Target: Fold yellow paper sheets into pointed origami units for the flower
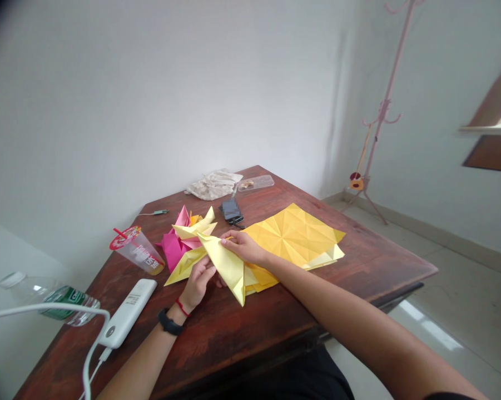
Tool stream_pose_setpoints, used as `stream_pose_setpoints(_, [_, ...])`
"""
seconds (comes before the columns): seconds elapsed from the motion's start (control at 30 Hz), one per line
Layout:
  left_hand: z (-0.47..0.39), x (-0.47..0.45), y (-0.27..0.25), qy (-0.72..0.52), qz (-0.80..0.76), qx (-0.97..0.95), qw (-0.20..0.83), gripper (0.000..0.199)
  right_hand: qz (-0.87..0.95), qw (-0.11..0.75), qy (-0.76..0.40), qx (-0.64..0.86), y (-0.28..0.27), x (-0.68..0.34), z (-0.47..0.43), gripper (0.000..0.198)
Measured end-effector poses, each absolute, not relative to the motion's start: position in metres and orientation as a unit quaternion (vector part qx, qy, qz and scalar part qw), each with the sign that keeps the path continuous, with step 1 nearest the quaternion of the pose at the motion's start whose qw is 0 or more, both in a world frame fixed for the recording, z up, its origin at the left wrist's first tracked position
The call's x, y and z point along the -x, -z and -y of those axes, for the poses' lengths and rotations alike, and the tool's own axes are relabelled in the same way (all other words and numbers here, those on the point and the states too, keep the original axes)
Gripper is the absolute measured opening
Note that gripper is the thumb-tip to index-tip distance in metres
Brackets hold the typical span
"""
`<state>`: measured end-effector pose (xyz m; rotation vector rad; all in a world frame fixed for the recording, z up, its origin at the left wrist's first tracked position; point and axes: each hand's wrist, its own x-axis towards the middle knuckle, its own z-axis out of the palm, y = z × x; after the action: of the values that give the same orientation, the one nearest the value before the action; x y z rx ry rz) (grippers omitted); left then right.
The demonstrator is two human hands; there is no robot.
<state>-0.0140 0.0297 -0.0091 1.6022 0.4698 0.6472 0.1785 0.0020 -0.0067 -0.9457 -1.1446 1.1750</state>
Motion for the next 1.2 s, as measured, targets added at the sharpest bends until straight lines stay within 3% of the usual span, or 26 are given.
stream_pose_setpoints(0.17, [-0.029,0.014,0.008,-0.281,-0.212,-0.694,0.628,0.028,0.499,0.57,-0.492,0.429,0.004,-0.179,-0.001,0.046])
stream_pose_setpoints(0.47, [-0.032,0.012,0.009,-0.282,-0.259,-0.7,0.602,0.021,0.528,0.554,-0.468,0.443,0.005,-0.18,-0.001,0.051])
stream_pose_setpoints(0.93, [-0.034,0.013,0.006,-0.248,-0.28,-0.71,0.596,0.023,0.572,0.546,-0.386,0.474,0.004,-0.181,0.0,0.049])
stream_pose_setpoints(1.2, [-0.032,0.014,0.004,-0.228,-0.271,-0.722,0.594,0.024,0.566,0.57,-0.325,0.498,0.014,-0.184,-0.008,0.038])
